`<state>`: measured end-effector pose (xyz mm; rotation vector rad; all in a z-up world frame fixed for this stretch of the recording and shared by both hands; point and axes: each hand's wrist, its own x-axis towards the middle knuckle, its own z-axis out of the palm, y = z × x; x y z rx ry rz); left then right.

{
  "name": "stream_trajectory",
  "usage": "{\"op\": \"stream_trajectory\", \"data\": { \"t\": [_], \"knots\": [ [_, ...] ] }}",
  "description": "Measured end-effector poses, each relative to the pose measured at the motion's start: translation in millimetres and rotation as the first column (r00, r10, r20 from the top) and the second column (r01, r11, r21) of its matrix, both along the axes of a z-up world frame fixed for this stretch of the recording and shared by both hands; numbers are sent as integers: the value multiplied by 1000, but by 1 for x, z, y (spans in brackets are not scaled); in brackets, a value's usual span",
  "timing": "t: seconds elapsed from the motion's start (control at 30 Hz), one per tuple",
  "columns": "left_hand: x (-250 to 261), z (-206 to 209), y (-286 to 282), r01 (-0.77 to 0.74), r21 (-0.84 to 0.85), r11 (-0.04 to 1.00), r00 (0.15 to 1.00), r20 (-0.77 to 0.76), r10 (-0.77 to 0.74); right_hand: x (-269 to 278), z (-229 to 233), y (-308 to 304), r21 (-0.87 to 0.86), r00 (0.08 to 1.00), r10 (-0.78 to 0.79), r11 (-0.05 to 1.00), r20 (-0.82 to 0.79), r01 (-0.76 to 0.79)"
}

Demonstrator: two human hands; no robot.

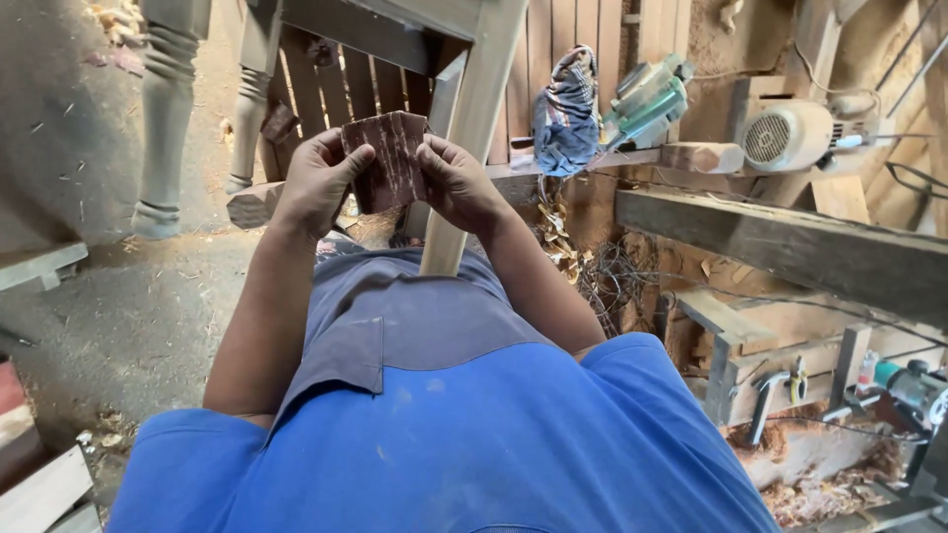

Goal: The person sands a wooden chair using a sanding block. They smooth the chair's legs, frame, and seat slats, frequently repositioning the chair to access different surfaces.

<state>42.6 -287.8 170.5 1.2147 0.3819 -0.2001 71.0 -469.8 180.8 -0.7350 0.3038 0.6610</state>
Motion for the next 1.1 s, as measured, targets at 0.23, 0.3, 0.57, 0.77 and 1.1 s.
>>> {"op": "stream_trajectory", "data": {
  "t": [0.23,0.3,0.57,0.77,1.1],
  "knots": [
    [0,-12,-2,-69,164,984,997,51,61,-7,-27,-12,-130,994,58,990,95,-46],
    [-4,-37,7,-124,62,990,992,-4,124,-9,-32,-9,-129,994,61,990,95,-49],
    [-27,-19,28,-195,-53,979,978,-81,191,-24,-43,15,178,986,148,971,71,-159],
    [-38,28,59,-154,606,781,987,138,87,-31,-35,54,9,981,125,992,145,-128],
    [-87,54,136,-19,458,889,999,40,0,-72,-26,174,-295,867,72,951,493,89]
  ]
}}
